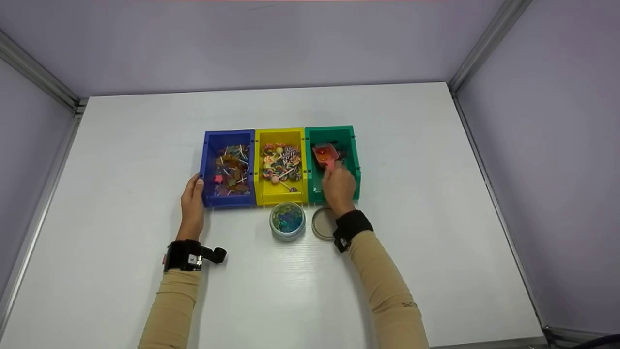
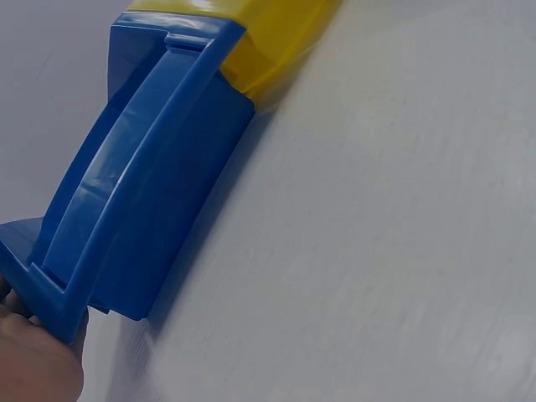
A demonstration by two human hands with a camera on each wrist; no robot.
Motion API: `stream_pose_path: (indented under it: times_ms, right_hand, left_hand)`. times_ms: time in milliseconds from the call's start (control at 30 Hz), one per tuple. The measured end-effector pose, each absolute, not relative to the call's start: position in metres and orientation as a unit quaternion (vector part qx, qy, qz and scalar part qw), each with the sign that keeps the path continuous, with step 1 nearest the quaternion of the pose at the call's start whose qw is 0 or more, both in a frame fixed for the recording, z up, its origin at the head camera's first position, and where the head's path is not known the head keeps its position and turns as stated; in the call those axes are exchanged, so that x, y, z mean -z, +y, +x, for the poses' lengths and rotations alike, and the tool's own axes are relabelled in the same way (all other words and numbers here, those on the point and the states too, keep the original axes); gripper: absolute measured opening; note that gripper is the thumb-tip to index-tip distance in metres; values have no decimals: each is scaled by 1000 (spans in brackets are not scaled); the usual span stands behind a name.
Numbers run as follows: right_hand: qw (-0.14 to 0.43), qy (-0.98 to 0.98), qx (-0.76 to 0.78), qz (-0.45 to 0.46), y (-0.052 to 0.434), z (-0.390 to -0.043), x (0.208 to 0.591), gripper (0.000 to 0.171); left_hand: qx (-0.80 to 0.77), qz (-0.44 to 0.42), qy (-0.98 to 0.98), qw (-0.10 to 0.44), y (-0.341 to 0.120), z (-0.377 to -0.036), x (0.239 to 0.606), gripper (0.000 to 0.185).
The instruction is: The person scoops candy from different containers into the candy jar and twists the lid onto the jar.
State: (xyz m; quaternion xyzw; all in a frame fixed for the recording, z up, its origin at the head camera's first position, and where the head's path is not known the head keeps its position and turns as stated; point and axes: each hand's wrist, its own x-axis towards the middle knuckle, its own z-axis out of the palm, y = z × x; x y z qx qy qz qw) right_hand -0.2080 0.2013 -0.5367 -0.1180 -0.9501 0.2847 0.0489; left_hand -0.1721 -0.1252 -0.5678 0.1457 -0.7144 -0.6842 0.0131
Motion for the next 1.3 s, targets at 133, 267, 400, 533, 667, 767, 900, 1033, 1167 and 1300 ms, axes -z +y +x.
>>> stream_pose_path:
  times_ms: [133,267,400,533,667,767,900,1033,1167,1300]
  right_hand:
    - [43,-949,-290,-117,203,-207,536,30]
    - [46,-947,-298,-113,204,-206,536,29]
    - [61,-944,-307,-105,206,-204,538,29]
    - [73,-941,-316,-100,207,-202,538,31]
    - [84,-938,-323,-95,208,-199,537,31]
    - [89,-934,-333,-93,209,-197,537,32]
    - [98,-931,-339,-89,211,-195,538,32]
    - [112,-929,-344,-82,213,-191,539,30]
    - [137,-924,-349,-70,215,-188,539,30]
    - [168,-915,-363,-57,218,-185,541,29]
  left_hand:
    - [686,142,-714,17,-125,-172,568,48]
    - [685,144,-714,20,-125,-173,568,47]
    - [686,144,-713,24,-125,-172,568,46]
    - [690,140,-710,24,-125,-172,569,46]
    - [681,141,-718,20,-125,-171,569,47]
    - [673,144,-725,16,-125,-171,569,48]
    - [674,146,-724,14,-125,-171,568,48]
    - [674,150,-723,9,-125,-171,567,49]
    - [672,154,-724,6,-125,-171,567,48]
    - [675,151,-722,11,-125,-172,566,47]
